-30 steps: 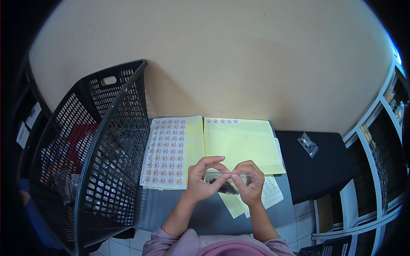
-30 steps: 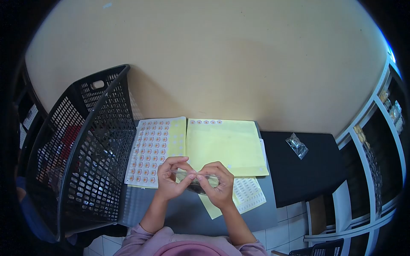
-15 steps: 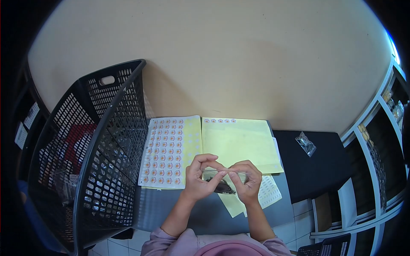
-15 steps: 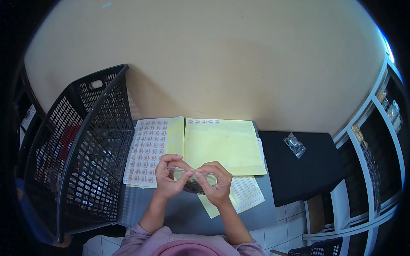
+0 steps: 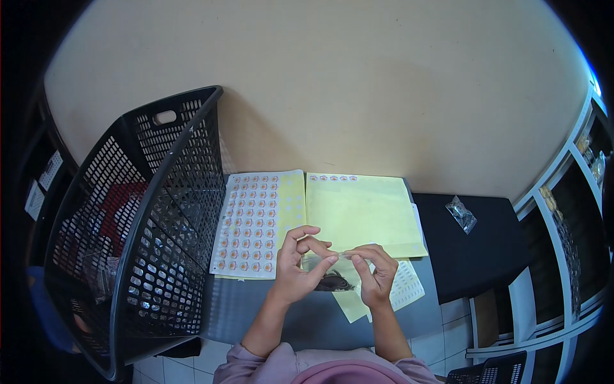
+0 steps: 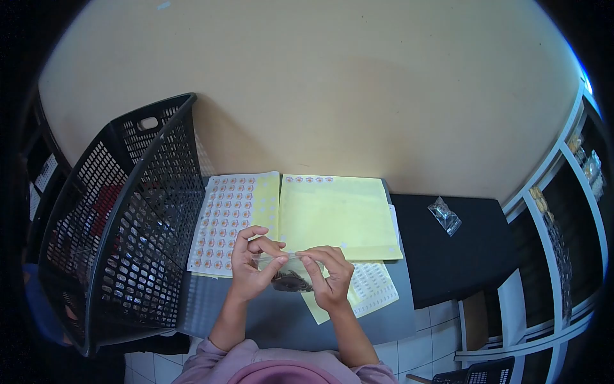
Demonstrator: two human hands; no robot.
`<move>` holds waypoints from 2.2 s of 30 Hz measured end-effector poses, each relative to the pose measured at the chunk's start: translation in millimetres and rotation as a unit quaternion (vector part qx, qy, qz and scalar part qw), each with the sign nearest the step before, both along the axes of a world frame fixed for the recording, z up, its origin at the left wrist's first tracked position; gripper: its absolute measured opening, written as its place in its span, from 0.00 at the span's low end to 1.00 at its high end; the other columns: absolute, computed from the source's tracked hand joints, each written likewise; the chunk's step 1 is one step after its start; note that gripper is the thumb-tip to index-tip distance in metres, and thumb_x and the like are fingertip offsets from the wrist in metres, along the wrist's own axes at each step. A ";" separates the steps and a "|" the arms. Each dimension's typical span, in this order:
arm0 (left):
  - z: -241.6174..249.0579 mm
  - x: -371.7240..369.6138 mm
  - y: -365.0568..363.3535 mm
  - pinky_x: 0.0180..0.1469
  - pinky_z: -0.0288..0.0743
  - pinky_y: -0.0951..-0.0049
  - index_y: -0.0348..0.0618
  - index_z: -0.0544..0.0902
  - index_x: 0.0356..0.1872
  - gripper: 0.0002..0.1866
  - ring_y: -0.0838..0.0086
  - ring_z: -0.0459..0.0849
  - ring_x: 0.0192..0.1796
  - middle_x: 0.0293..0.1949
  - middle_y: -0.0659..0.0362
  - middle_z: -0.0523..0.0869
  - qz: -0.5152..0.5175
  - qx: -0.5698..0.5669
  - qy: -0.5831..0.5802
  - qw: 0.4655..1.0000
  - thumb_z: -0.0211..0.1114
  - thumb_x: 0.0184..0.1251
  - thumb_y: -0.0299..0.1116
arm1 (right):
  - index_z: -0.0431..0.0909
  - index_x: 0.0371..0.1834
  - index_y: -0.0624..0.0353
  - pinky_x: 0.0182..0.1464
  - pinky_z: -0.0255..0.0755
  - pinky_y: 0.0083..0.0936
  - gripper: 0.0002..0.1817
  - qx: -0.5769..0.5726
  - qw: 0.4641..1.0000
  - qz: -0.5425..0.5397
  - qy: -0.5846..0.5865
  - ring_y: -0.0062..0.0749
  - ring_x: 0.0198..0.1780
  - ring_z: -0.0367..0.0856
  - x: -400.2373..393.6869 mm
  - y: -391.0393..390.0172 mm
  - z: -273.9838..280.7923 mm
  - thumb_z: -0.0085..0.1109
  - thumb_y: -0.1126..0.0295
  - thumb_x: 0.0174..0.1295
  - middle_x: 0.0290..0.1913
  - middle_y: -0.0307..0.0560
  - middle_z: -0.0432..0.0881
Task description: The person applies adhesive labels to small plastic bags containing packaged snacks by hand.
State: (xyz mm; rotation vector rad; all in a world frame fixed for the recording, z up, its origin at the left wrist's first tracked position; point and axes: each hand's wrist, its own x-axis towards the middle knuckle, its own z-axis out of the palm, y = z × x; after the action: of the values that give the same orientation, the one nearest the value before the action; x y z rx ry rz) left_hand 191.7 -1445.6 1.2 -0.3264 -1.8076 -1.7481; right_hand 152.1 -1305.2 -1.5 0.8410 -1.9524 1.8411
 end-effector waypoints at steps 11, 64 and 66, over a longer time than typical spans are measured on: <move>15.8 76.4 -22.9 0.47 0.75 0.67 0.29 0.61 0.55 0.28 0.65 0.82 0.43 0.40 0.48 0.82 -0.043 -0.298 0.092 0.949 0.61 0.51 0.19 | 0.81 0.27 0.52 0.37 0.61 0.22 0.04 0.226 0.941 0.091 0.235 0.21 0.30 0.79 33.2 49.9 39.7 0.58 0.72 0.49 0.29 0.38 0.82; -141.6 -44.8 18.1 0.48 0.73 0.58 0.40 0.73 0.43 0.13 0.67 0.78 0.44 0.42 0.55 0.79 -0.311 0.555 -0.312 0.706 0.49 0.63 0.36 | 0.70 0.46 0.66 0.57 0.61 0.35 0.23 0.337 0.911 -0.220 -0.090 0.49 0.59 0.64 -13.5 47.2 -108.9 0.62 0.66 0.49 0.56 0.57 0.67; -143.0 -45.8 17.5 0.47 0.73 0.58 0.41 0.73 0.43 0.13 0.66 0.78 0.44 0.42 0.55 0.79 -0.290 0.545 -0.339 0.710 0.49 0.63 0.36 | 0.71 0.45 0.67 0.58 0.58 0.37 0.24 0.405 0.873 -0.260 -0.079 0.48 0.59 0.63 -8.2 45.8 -101.4 0.63 0.64 0.47 0.55 0.57 0.67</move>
State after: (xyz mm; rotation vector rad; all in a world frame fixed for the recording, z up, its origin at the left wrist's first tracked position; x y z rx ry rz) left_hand 146.0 -1428.1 -141.8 0.3504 -0.6585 -3.3455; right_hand 143.8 -1259.4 -102.9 0.2741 -2.7450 0.7732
